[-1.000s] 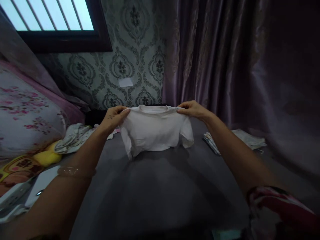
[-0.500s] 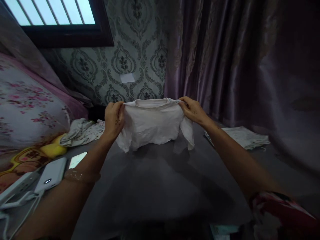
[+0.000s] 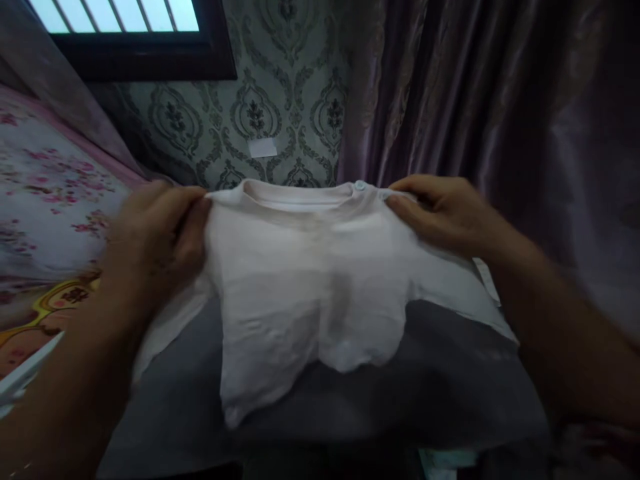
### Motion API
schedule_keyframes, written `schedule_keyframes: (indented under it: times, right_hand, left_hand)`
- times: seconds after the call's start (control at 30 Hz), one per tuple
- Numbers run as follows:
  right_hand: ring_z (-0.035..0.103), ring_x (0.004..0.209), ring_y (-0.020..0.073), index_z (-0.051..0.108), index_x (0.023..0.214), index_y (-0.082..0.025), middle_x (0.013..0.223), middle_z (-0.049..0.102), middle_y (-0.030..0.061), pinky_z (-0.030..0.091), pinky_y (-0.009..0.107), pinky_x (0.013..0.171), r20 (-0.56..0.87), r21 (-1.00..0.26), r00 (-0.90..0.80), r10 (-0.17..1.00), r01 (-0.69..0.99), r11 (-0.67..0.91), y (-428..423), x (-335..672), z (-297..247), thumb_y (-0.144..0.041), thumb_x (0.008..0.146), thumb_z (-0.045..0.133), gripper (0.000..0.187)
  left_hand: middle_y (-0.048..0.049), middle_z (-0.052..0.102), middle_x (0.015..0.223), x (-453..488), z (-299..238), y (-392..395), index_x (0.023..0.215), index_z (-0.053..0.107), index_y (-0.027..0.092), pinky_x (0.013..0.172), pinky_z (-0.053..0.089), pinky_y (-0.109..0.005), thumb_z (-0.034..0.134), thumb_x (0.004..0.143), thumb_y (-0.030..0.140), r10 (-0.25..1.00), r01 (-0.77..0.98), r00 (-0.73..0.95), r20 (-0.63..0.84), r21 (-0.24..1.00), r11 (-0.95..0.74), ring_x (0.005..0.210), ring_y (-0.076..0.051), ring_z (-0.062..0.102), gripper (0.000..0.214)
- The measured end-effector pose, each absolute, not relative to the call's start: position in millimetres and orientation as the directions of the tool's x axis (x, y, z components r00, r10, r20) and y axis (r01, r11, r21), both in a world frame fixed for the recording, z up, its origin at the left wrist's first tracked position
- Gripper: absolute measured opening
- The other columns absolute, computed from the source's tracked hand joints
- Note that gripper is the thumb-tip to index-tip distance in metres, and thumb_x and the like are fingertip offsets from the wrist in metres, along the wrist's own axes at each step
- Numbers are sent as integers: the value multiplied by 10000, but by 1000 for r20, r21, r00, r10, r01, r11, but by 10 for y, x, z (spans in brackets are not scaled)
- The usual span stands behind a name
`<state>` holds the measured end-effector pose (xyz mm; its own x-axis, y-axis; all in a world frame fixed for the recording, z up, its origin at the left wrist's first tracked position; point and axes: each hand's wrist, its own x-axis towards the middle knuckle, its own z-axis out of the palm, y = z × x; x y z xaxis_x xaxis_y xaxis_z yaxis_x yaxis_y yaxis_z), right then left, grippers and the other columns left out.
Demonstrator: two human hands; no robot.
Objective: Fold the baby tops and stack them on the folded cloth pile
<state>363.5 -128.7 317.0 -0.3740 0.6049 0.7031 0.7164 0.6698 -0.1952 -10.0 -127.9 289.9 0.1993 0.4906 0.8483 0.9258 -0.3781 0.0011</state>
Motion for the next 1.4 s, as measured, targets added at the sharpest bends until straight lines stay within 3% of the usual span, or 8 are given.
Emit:
schedule_keyframes:
  times: [0.07,0.17,0.27,0.43,0.6,0.97,1.3,1.4]
  right_hand:
    - [646,786,183,700,1020,-203,902,712,25,464,262,652,579,-277,-412,704,712,645,-1039,3636,3000,-412,939,498,302]
    - [648,821,189,686,1048,-184,946,719,45,454,264,712,430,-274,-439,789,769,577,-624,3592,2511,-382,950,467,311]
    - [651,921,199,653,1063,-167,1011,714,88,437,268,779,223,-166,-424,878,871,463,-309,3493,1886,-340,991,382,330]
    - [646,1026,250,576,1175,-177,1130,677,146,444,327,838,33,92,-312,950,947,308,-48,3371,1120,-372,1027,240,416]
    - [662,998,259,514,1247,-188,1194,647,147,464,349,810,-4,154,-345,939,927,342,198,3400,940,-388,1029,170,454]
    - [666,998,259,509,1252,-177,1208,631,142,474,348,809,-45,196,-388,921,900,389,880,3417,824,-379,1031,183,443]
    - [648,1000,243,520,1215,-144,1152,635,162,469,301,738,62,262,-402,914,890,374,1486,3467,776,-321,1034,190,416]
    - [640,1000,239,534,1202,-139,1152,632,165,466,298,734,38,267,-409,912,883,385,1599,3458,728,-299,1030,219,393]
  left_hand:
    - [-53,602,865,-95,2750,-1031,985,656,260,799,429,-401,435,917,386,607,876,263,750,79,-476,858,-242,570,263]
    - [-54,608,771,-83,2216,-584,831,634,196,745,427,-341,418,907,361,776,839,346,527,197,-508,775,-216,560,282]
    - [-75,630,855,-32,1517,-235,883,620,188,768,420,-328,362,937,325,863,879,278,422,252,-406,832,-217,573,298]
    - [-98,637,932,77,788,35,936,583,176,812,415,-328,302,963,247,902,909,307,303,187,-371,871,-207,572,291]
    - [-152,645,982,72,671,264,998,592,141,842,418,-362,301,956,197,914,936,326,242,51,-348,921,-238,575,299]
    - [-164,623,1041,71,599,949,1043,583,130,870,402,-364,284,968,207,905,924,378,193,-27,-381,991,-261,562,317]
    - [-194,629,1027,164,597,1588,1068,588,87,864,416,-405,279,941,126,894,918,381,238,-218,-333,991,-293,566,336]
    - [-188,633,1060,177,550,1684,1075,592,101,878,434,-399,302,929,113,912,925,358,198,-209,-318,1015,-280,570,324]
